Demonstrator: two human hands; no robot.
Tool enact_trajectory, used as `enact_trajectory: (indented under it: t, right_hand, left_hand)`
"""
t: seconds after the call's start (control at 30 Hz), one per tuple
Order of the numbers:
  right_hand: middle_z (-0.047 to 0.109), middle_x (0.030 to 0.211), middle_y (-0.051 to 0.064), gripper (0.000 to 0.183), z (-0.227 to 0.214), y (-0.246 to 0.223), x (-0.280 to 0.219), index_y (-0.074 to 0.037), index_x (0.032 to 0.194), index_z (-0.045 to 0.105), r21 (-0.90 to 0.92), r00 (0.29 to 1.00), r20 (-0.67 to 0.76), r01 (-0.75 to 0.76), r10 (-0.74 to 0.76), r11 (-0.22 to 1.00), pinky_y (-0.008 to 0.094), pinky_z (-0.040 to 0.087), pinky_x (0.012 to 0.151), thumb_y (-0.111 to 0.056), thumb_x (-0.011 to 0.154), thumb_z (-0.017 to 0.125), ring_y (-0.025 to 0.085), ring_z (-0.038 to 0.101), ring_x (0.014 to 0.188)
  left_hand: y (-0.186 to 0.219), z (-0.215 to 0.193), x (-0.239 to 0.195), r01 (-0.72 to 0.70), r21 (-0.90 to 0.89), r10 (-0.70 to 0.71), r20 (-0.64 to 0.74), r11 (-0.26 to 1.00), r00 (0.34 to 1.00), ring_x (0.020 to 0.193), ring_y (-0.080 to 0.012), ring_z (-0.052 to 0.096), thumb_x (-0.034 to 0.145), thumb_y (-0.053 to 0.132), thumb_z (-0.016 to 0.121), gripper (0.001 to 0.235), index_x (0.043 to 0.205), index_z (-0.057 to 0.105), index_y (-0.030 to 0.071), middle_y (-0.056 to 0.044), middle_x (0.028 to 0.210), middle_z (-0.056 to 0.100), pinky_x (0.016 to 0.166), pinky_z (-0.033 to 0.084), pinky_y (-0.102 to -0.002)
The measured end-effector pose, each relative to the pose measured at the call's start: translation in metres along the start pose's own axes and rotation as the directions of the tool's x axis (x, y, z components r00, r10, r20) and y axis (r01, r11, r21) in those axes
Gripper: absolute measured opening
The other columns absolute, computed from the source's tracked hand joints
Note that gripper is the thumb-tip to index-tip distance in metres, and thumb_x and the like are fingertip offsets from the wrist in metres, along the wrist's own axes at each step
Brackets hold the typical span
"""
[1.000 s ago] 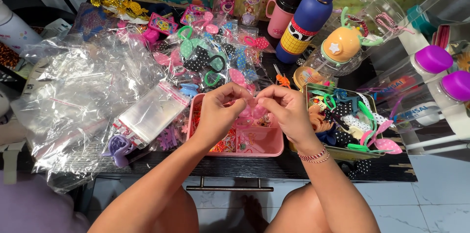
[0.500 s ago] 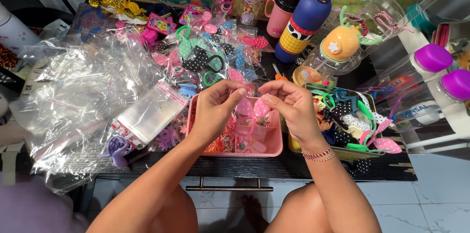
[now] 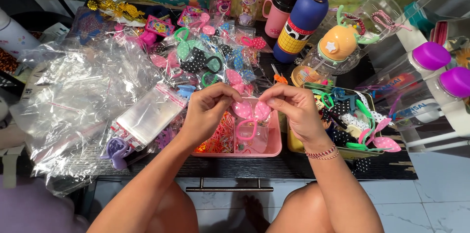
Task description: The person sits at a table and packs various hair accessories, including butterfly clips and scrunchies, into small plastic bags. They use scissors to cut the bags and place the packaged items into a pink tray.
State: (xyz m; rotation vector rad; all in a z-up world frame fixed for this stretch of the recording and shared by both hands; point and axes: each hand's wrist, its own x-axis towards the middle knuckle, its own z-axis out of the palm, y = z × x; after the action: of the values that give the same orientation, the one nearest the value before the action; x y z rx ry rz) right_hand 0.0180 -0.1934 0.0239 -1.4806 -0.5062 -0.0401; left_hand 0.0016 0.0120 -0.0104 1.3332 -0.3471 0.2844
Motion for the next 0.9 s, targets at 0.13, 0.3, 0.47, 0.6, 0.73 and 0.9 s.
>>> enact_trajectory:
  t: [0.13,0.3,0.47,0.6,0.73,0.9]
  right_hand:
    - [0.066,0.078,0.014,0.014,-0.004,-0.004,0.001,0.006,0.085,0.076,-0.078,0.999,0.028,0.024,-0.021,0.997,0.025,0.049,0.072,0.004,0.084,0.063,0.014,0.057,0.075]
    - [0.069,0.085,0.019,0.018,-0.015,0.0,0.004,0.001,0.073,0.067,-0.113,0.995,0.073,0.07,-0.062,0.991,0.03,0.048,0.077,-0.005,0.08,0.051,0.02,0.059,0.082]
    - [0.072,0.084,0.011,0.016,0.003,-0.006,0.006,-0.003,0.101,0.072,-0.31,0.993,0.118,0.059,-0.023,0.949,0.028,0.051,0.072,-0.013,0.095,0.062,0.015,0.065,0.078]
    - [0.063,0.051,0.0,0.017,0.016,-0.011,-0.003,-0.011,0.076,0.073,-0.467,0.982,0.189,0.075,0.017,0.881,0.022,0.05,0.062,-0.014,0.093,0.069,0.008,0.057,0.054]
    - [0.066,0.056,0.001,0.019,0.02,-0.017,-0.005,-0.013,0.077,0.074,-0.494,0.985,0.169,0.104,-0.022,0.863,0.024,0.05,0.062,-0.013,0.094,0.068,0.006,0.054,0.059]
    - [0.063,0.053,0.001,0.018,0.019,0.007,-0.006,-0.014,0.075,0.071,-0.532,0.981,0.194,0.127,-0.026,0.837,0.026,0.049,0.06,-0.016,0.093,0.069,0.009,0.055,0.055]
  left_hand:
    - [0.01,-0.003,-0.002,-0.046,0.064,0.045,0.004,0.997,0.999,0.069,-0.0158,0.065,0.086,-0.013,0.051,0.028,0.084,0.077,-0.003,-0.015,0.078,0.07,0.061,0.062,-0.031]
    - [0.019,-0.004,-0.003,-0.153,0.217,0.143,0.062,0.964,0.988,0.073,-0.0185,0.068,0.077,-0.004,0.054,0.028,0.084,0.079,0.005,-0.012,0.08,0.073,0.066,0.061,-0.031]
    - [0.026,0.0,-0.006,-0.169,0.274,0.139,0.124,0.947,0.982,0.072,-0.0209,0.067,0.077,0.002,0.051,0.031,0.086,0.08,0.008,-0.012,0.082,0.075,0.068,0.058,-0.034]
    - [0.024,0.005,-0.01,-0.046,0.251,0.025,0.085,0.967,0.996,0.072,-0.0193,0.069,0.078,0.006,0.056,0.022,0.085,0.077,0.007,-0.012,0.08,0.075,0.07,0.06,-0.031]
    - [0.013,0.011,-0.014,0.155,0.092,-0.156,-0.002,0.984,0.988,0.09,-0.0246,0.058,0.091,0.02,0.055,0.027,0.11,0.049,0.003,-0.02,0.098,0.067,0.076,0.051,-0.034]
    - [0.019,0.03,-0.023,0.15,0.586,-0.172,-0.018,0.796,0.985,0.087,-0.0554,0.066,0.108,0.033,0.041,0.041,0.106,0.064,-0.001,-0.032,0.08,0.069,0.073,0.045,-0.059]
